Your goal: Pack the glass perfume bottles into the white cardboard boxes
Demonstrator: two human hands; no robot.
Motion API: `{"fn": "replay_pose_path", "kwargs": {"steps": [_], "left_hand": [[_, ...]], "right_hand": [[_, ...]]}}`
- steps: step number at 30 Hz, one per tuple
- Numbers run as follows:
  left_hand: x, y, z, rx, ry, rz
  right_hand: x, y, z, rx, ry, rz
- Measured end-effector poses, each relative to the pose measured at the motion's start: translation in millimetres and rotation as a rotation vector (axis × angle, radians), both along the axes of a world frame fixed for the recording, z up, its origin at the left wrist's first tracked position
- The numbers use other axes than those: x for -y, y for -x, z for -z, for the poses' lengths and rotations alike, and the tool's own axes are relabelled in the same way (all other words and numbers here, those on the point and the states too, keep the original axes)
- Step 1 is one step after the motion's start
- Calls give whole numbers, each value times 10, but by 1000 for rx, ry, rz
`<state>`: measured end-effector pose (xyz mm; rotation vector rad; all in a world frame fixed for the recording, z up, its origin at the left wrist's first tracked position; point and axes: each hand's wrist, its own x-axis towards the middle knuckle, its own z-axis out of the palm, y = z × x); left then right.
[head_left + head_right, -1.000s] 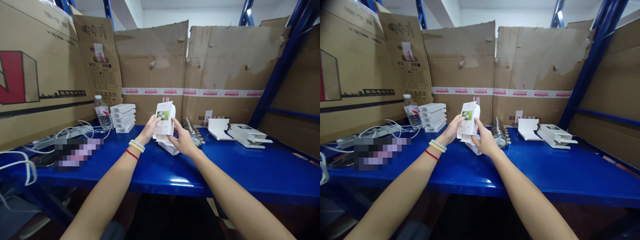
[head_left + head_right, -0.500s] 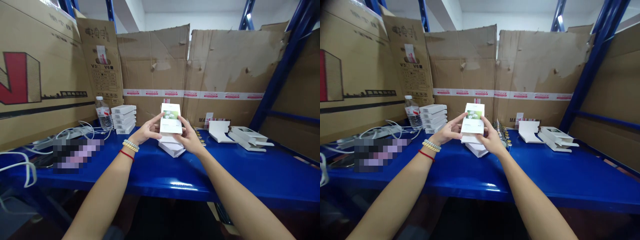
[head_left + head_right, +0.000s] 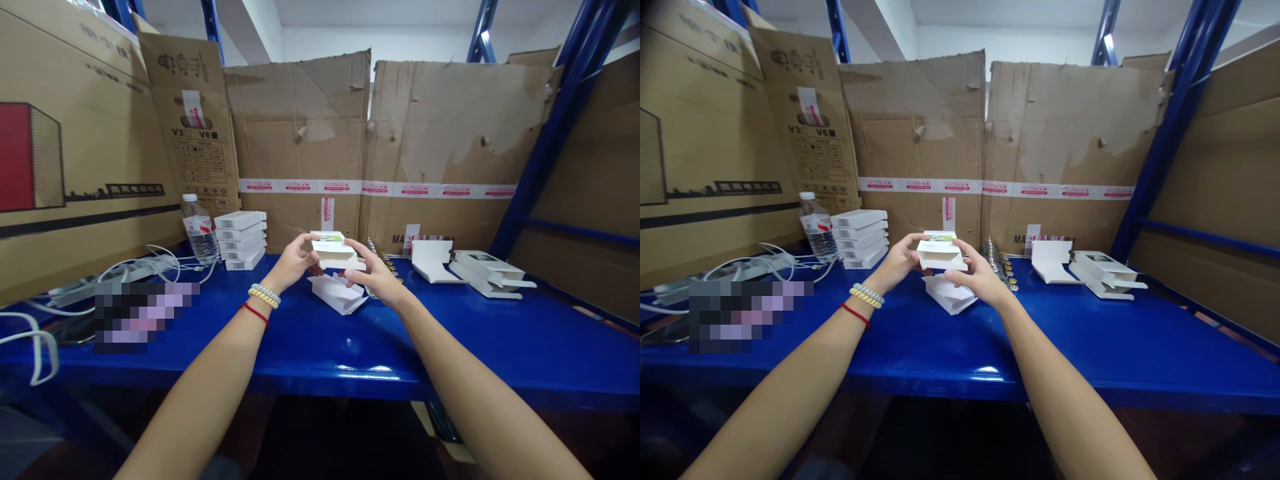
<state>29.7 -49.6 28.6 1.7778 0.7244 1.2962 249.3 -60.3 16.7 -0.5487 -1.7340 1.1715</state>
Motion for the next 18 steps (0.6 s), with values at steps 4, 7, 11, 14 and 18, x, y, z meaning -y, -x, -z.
{"fn": "replay_pose_path", "kwargs": {"steps": [4, 7, 11, 14, 18], "left_hand": [[-7, -40, 24, 7, 24, -51], [-10, -61, 38, 10, 31, -53], [1, -92, 31, 66, 42, -52], [23, -115, 13, 123, 62, -70], [62, -140, -13, 116, 86, -68]], "right_hand": [[-37, 28, -6, -86, 81, -17], [-41, 39, -28, -100, 140, 42], [-14, 43, -43, -126, 144, 43], [-7, 40, -32, -122, 110, 28], [-20, 38, -4, -115, 49, 15]]}}
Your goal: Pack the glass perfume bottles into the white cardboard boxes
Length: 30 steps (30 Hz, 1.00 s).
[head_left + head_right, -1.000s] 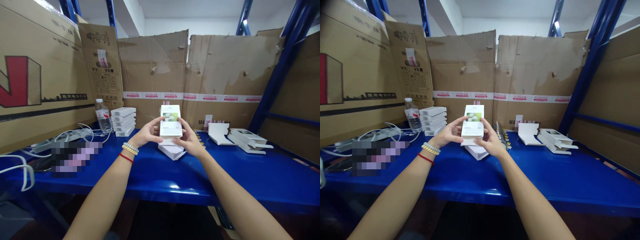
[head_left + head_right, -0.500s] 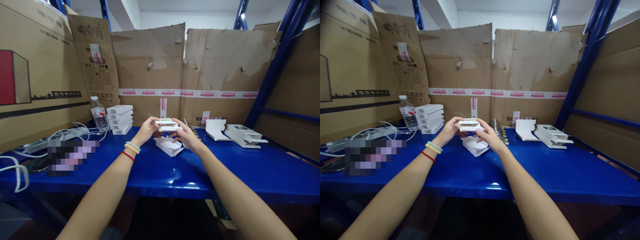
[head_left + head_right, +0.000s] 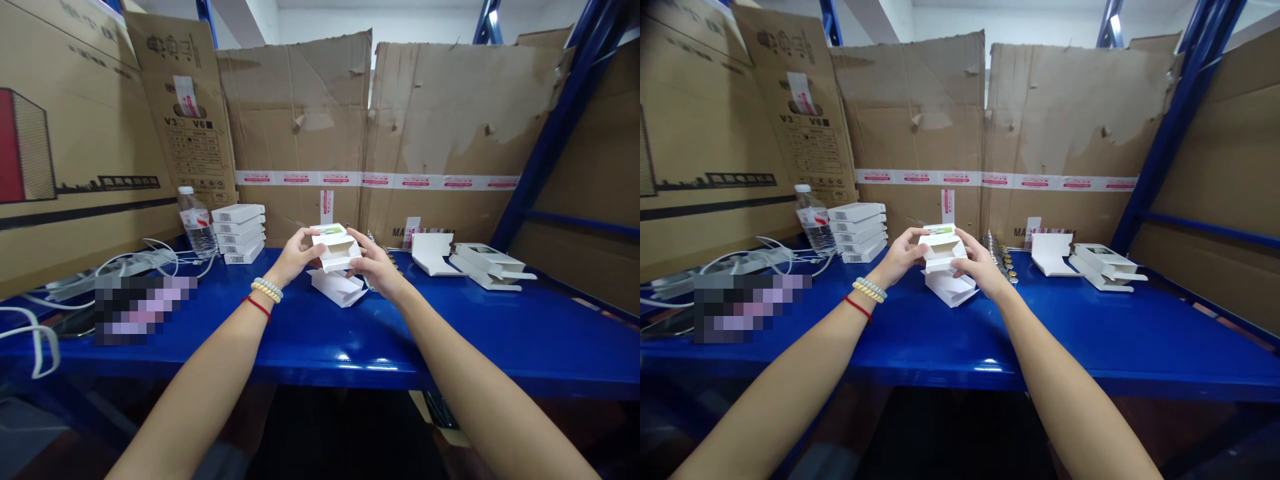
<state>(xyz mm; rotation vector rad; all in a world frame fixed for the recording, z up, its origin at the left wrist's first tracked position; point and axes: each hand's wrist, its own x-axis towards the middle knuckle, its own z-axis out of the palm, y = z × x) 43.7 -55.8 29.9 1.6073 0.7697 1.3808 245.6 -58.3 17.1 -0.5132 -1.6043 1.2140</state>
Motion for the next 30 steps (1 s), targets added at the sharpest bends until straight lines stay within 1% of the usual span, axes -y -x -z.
{"fn": "replay_pose_path", "kwargs": {"steps": [5, 8, 12, 18, 21, 26, 30], "left_hand": [[29, -8, -21, 33, 40, 32], [40, -9, -20, 50, 64, 92], [59, -29, -14, 84, 54, 160], [48, -41, -12, 132, 73, 225], [42, -36, -7, 129, 76, 224], [62, -53, 9, 71, 47, 211], [42, -51, 31, 53, 28, 200]], "right_hand": [[-10, 18, 20, 2, -86, 52], [-7, 29, 16, -29, -85, 100], [-3, 36, 5, -69, -77, 146], [-10, 33, 3, -66, -117, 199], [-2, 33, -1, -62, -126, 212], [-2, 38, -2, -78, -104, 239], [-23, 37, 6, -85, -83, 227]]}}
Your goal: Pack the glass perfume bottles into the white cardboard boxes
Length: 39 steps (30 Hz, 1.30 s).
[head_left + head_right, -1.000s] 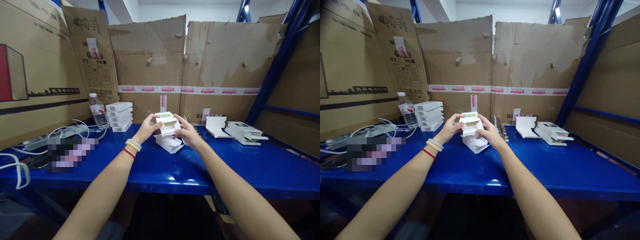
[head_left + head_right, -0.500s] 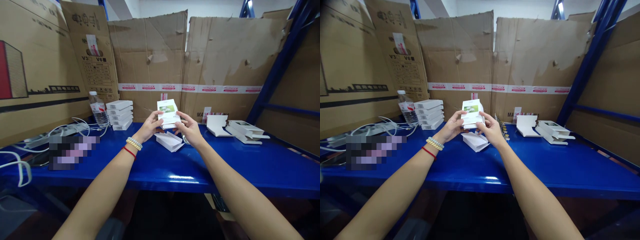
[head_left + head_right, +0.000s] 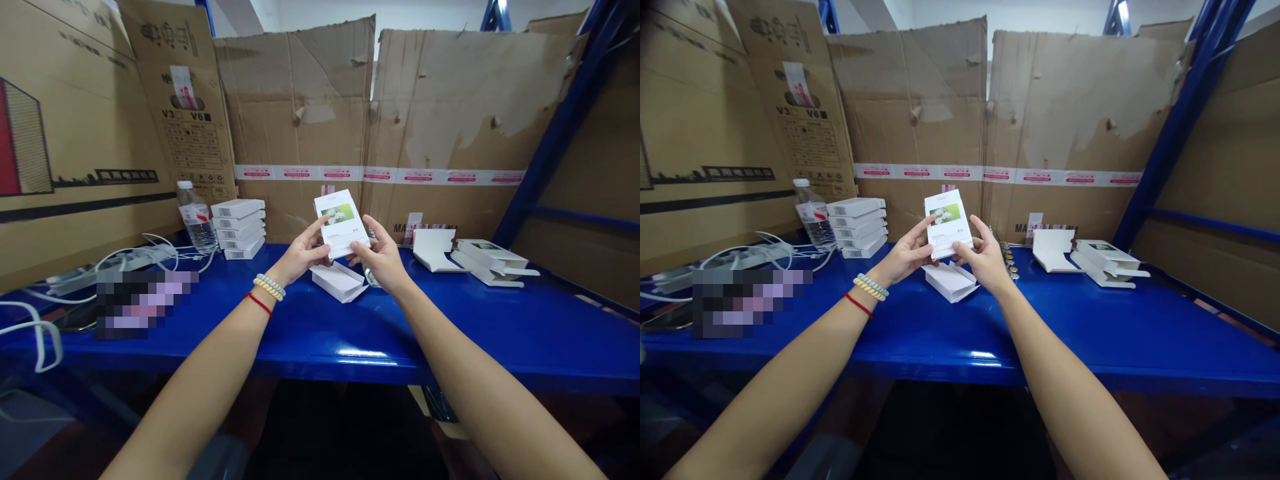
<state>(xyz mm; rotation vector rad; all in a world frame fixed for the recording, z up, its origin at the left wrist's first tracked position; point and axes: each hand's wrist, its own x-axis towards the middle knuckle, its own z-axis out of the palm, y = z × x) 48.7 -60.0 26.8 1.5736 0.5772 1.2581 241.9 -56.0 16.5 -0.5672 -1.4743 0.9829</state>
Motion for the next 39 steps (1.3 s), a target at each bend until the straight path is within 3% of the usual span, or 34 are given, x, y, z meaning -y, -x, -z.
{"fn": "replay_pose_path", "kwargs": {"steps": [6, 14, 24, 31, 36, 39], "left_hand": [[-39, 7, 39, -66, -134, -46], [-39, -9, 79, -162, -325, -214], [-6, 24, 58, -180, -294, -226], [-25, 42, 51, -129, -236, -270], [-11, 81, 5, -173, -147, -172], [3, 117, -22, -202, -122, -85]], "right_hand": [[-18, -5, 6, 1, -34, -14], [-9, -6, 17, 36, -5, -39], [65, -7, -45, -25, 154, -125], [108, -24, -79, -22, 208, -271], [85, -42, -47, 40, 155, -172], [87, -49, -50, 108, 111, -182]]}}
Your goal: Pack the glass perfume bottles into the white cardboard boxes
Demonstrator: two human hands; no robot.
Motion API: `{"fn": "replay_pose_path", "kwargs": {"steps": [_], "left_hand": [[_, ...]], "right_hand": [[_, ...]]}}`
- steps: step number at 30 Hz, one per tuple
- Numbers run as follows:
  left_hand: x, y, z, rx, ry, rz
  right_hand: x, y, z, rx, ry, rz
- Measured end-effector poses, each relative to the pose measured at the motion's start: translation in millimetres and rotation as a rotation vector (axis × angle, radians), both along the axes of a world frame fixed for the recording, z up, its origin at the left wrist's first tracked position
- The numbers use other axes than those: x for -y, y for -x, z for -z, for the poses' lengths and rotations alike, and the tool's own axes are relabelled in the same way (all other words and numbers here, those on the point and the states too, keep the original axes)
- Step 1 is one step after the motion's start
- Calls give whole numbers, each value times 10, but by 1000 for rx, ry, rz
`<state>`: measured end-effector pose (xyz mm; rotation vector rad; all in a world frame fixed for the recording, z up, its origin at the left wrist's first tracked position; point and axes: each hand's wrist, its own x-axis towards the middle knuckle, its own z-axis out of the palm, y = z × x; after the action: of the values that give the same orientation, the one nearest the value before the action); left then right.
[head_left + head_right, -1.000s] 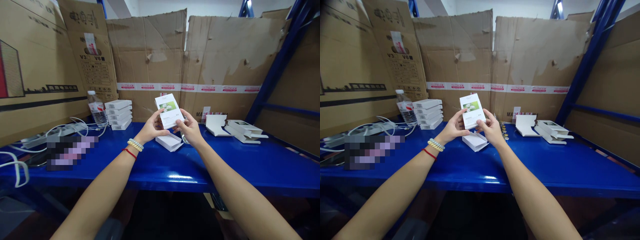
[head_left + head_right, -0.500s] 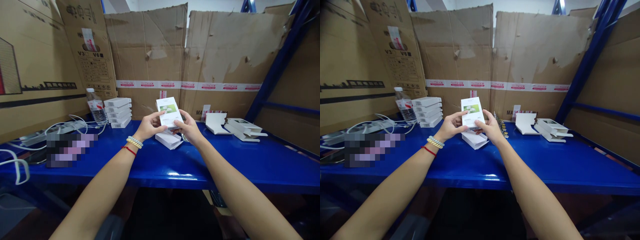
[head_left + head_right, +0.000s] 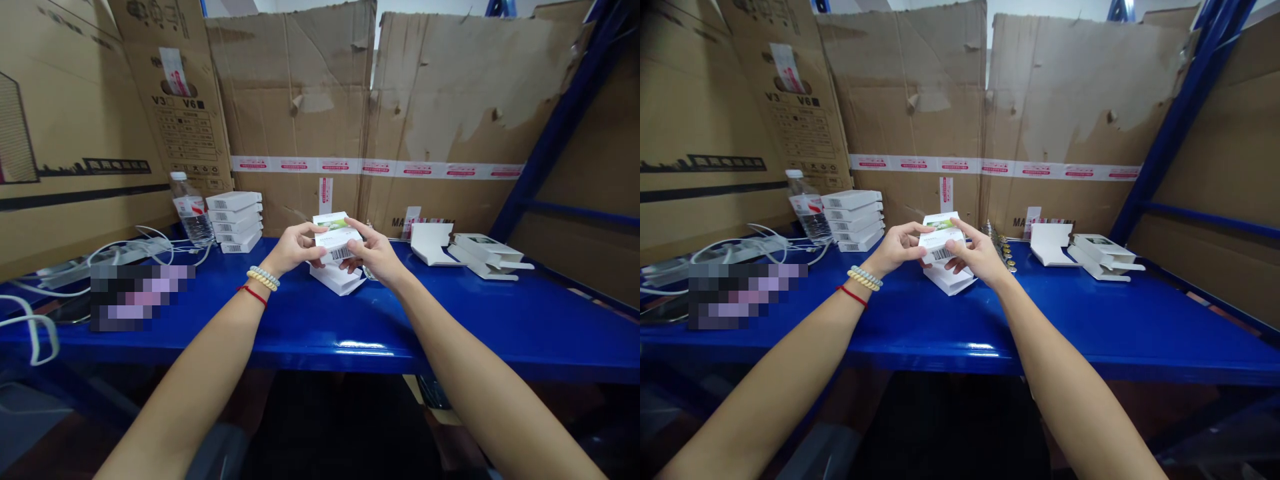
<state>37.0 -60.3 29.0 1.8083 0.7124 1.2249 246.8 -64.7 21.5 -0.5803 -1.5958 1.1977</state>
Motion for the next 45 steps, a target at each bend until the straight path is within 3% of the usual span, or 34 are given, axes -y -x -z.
{"fn": "replay_pose_path", "kwargs": {"steps": [8, 15, 19, 24, 29, 33, 36, 39, 42, 45], "left_hand": [[32, 36, -43, -33, 84, 116], [29, -6, -49, -90, 116, 32], [-8, 42, -35, -97, 195, 124], [-32, 94, -17, -48, 231, 128], [-5, -11, -45, 116, 230, 83], [-124, 21, -73, 182, 200, -187], [-280, 260, -53, 107, 156, -583], [-369, 531, 4, -155, 202, -953], [-344, 646, 48, -505, 273, -1088], [-268, 585, 46, -698, 277, -1148]], "right_hand": [[2, -11, -21, -19, -6, 9], [3, 3, -21, 0, -13, 67], [-9, 1, -8, 22, -8, 65], [-31, -7, 3, 44, -21, 51], [-56, 31, 38, 79, -111, 70], [-49, 77, 103, 311, -272, 258], [-31, 106, 161, 728, -454, 559], [-7, 149, 210, 1158, -519, 809], [25, 201, 226, 1362, -506, 868], [54, 238, 215, 1415, -533, 856]]}}
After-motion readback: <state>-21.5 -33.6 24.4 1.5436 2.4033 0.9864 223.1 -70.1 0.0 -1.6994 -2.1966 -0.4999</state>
